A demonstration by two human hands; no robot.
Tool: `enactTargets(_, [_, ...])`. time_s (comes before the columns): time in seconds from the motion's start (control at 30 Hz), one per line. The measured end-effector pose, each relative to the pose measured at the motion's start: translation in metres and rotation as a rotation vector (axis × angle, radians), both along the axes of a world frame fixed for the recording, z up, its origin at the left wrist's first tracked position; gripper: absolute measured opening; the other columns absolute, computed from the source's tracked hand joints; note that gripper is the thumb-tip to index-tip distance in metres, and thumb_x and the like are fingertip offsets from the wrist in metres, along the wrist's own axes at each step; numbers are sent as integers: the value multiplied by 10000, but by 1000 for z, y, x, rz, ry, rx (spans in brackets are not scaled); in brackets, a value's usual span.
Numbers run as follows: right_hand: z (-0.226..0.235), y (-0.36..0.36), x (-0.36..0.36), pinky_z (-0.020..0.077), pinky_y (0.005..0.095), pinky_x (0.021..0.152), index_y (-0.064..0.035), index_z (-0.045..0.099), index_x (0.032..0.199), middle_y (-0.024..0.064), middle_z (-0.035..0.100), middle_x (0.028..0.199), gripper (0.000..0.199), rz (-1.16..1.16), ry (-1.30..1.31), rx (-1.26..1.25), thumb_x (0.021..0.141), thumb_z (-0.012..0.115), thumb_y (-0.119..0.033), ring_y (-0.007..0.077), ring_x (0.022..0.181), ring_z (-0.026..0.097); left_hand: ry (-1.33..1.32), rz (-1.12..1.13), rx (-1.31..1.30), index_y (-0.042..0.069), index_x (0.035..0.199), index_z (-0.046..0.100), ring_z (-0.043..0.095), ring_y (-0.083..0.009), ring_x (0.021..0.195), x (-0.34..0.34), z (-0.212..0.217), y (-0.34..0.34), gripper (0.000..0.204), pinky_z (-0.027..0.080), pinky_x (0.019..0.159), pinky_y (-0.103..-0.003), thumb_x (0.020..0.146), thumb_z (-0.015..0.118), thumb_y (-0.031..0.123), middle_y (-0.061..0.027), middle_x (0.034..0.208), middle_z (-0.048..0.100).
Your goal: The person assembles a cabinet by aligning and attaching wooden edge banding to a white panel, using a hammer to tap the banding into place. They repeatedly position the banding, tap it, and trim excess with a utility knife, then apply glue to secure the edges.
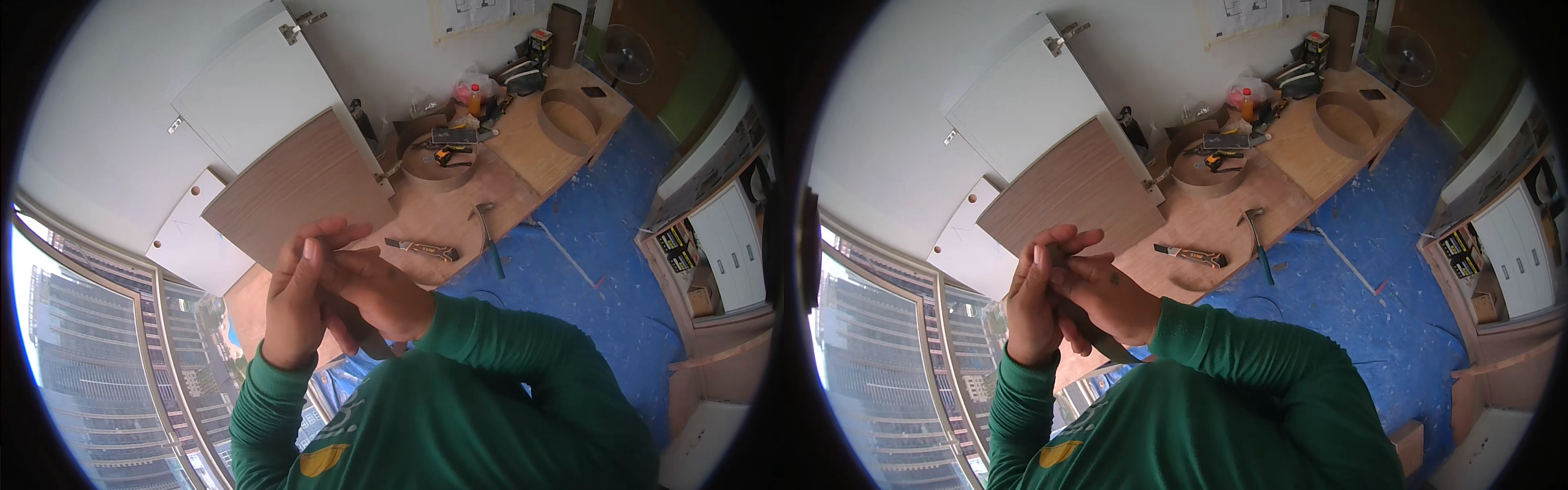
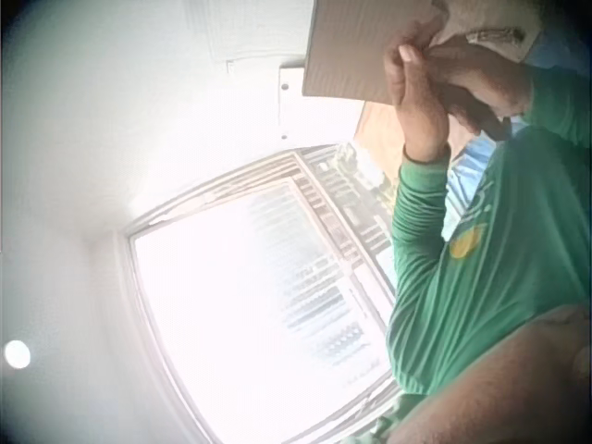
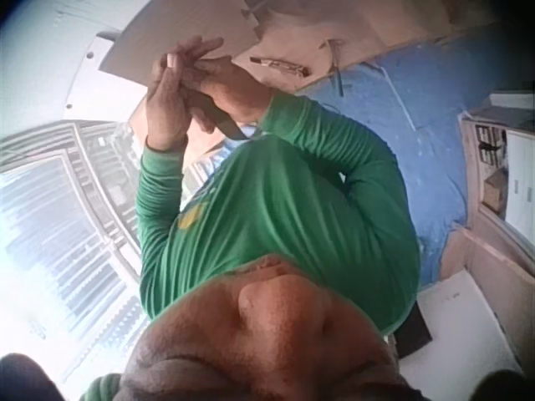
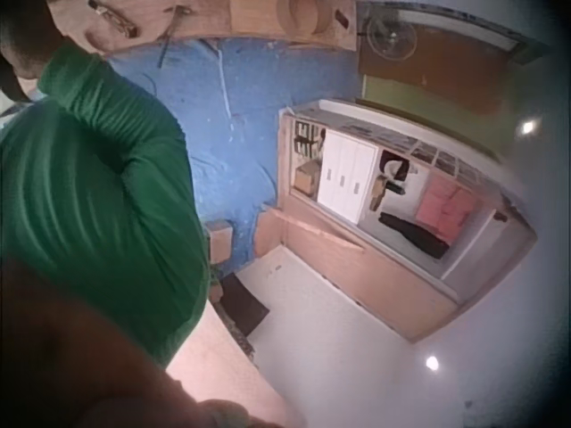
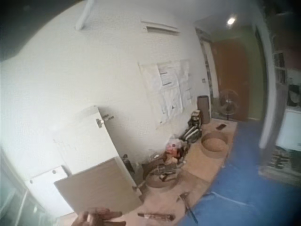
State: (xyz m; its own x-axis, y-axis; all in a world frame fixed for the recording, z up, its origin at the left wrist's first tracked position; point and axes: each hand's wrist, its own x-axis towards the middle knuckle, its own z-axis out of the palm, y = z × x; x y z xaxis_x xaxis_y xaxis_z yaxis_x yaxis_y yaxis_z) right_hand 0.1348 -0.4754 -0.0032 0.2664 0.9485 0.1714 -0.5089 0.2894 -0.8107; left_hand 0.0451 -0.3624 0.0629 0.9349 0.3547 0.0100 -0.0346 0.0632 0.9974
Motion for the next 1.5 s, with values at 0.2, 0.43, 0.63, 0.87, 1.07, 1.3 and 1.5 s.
enactTargets(0.2, [-12, -5, -18, 504, 306, 536, -32, 548, 1015, 95, 636, 696, 368, -40, 35, 56, 1151, 471, -365, 176, 544, 613, -70, 93, -152, -28, 1580, 354, 620, -397, 1290, 5, -16, -10, 747, 510, 1095, -497, 1079, 506, 504, -290, 1548, 491])
enactTargets(0.43, [-34, -18, -9, 521, 286, 649, -21, 565, 1103, 58, 620, 818, 291, 100, 113, 7, 1162, 455, -285, 104, 731, 615, -238, 161, -119, 30, 1662, 198, 578, -386, 1372, -44, -73, 5, 914, 551, 1044, -455, 1033, 542, 597, -277, 1613, 425])
enactTargets(0.63, [-22, 2, -8, 543, 343, 803, 16, 572, 1148, 96, 647, 845, 344, -295, 60, 39, 1148, 482, -316, 185, 794, 640, -21, 121, 241, -17, 1362, 542, 657, -257, 1094, -58, -120, -27, 519, 509, 950, -391, 1104, 554, 433, -198, 1310, 568])
enactTargets(0.87, [-15, 6, 36, 541, 465, 921, -100, 633, 1217, 103, 712, 938, 409, -51, 359, 123, 1128, 470, -464, 287, 1013, 691, 461, -8, 90, -18, 1009, 624, 646, -144, 647, -61, -102, -13, 483, 518, 566, -294, 1120, 531, 443, -59, 710, 647])
enactTargets(1.07, [-37, 21, -44, 276, 398, 1266, -16, 316, 1630, 154, 377, 1657, 658, 48, 137, 55, 1159, 351, -474, 247, 1543, 342, -306, 541, 666, -60, 1506, 420, 374, -400, 1388, -21, -77, -10, 703, 254, 1136, -501, 1109, 328, 513, -298, 1569, 334])
enactTargets(1.3, [-55, -10, -38, 313, 392, 1262, 0, 221, 1669, 184, 316, 1703, 679, -200, -268, 233, 1129, 435, -352, 281, 1559, 340, -313, 202, 1103, -72, 1520, 508, 251, -494, 1587, -37, -108, -36, 920, 78, 1278, -619, 1053, 260, 681, -350, 1641, 361])
enactTargets(1.5, [-38, -97, 35, 281, 559, 1267, -28, 379, 1602, 209, 306, 1713, 642, -461, 408, 45, 1154, 340, -486, 340, 1605, 247, -189, -62, 727, -34, 1399, 600, 371, -457, 1532, -55, -202, -42, 513, 276, 1248, -559, 1071, 581, 360, -302, 1575, 472])
